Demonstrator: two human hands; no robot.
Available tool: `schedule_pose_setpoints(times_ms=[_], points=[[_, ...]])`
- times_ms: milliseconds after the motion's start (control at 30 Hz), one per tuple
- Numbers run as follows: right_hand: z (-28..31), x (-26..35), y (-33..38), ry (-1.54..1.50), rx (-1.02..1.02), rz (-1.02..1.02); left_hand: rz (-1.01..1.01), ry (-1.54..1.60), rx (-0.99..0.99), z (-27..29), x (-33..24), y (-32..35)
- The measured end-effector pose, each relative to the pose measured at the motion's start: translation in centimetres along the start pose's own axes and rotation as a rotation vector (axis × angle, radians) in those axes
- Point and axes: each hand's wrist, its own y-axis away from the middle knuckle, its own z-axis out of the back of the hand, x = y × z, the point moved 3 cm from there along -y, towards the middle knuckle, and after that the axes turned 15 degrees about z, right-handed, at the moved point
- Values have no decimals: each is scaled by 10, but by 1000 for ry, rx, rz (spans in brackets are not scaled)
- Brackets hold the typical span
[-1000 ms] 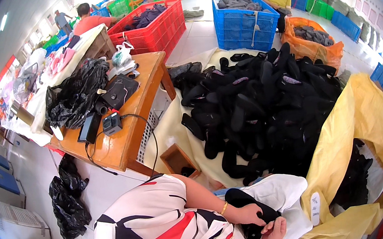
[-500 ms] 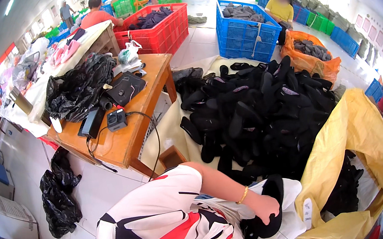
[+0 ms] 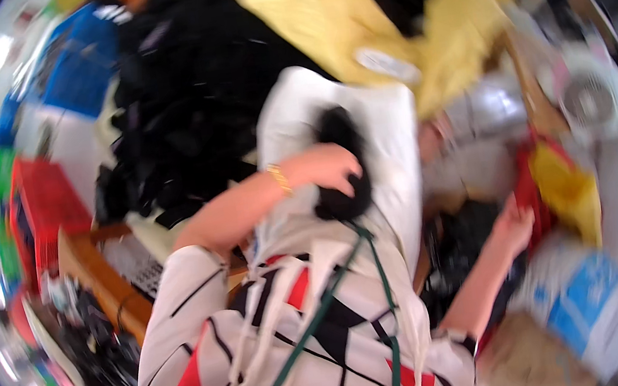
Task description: The person sits on the floor in a workshop and sews black gloves using a needle and thread. They repeatedly pull the thread through the glove fabric, adjust the glove's position on their lap, and occasionally reach into a large yellow sack to retrieve more gloves.
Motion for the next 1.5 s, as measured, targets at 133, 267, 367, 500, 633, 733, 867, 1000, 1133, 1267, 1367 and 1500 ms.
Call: schedule_pose_setpoints(times_ms=[133, 267, 367, 500, 633, 733, 867, 1000, 1133, 1267, 1367, 1500], points=[[34, 7, -10, -95, 144, 11, 17, 65, -125, 20, -19, 9], [8, 6, 37, -5, 77, 25, 58, 15, -454, 23, -38, 46], [11, -7, 42, -5, 109, 14, 212, 9, -495, 19, -50, 62], [8, -8, 45, 3, 118, 29, 339, 246, -409, -3, -39, 59], [6, 6, 42, 14, 165, 89, 407, 414, -332, -7, -32, 57], [6, 17, 39, 12, 191, 135, 451, 406, -297, -10, -24, 57], [2, 33, 37, 11, 198, 205, 524, 405, -277, -11, -21, 58], [-2, 37, 40, 52, 227, 287, 568, 632, -266, -17, -13, 62], [-4, 32, 49, 138, 248, 352, 539, 1050, -203, -21, -15, 58], [0, 27, 51, 203, 244, 368, 604, 1097, -127, -19, -29, 51], [2, 34, 50, 246, 265, 430, 638, 1089, -111, -23, -22, 49], [1, 43, 48, 319, 309, 530, 588, 1159, -121, -30, -20, 50]])
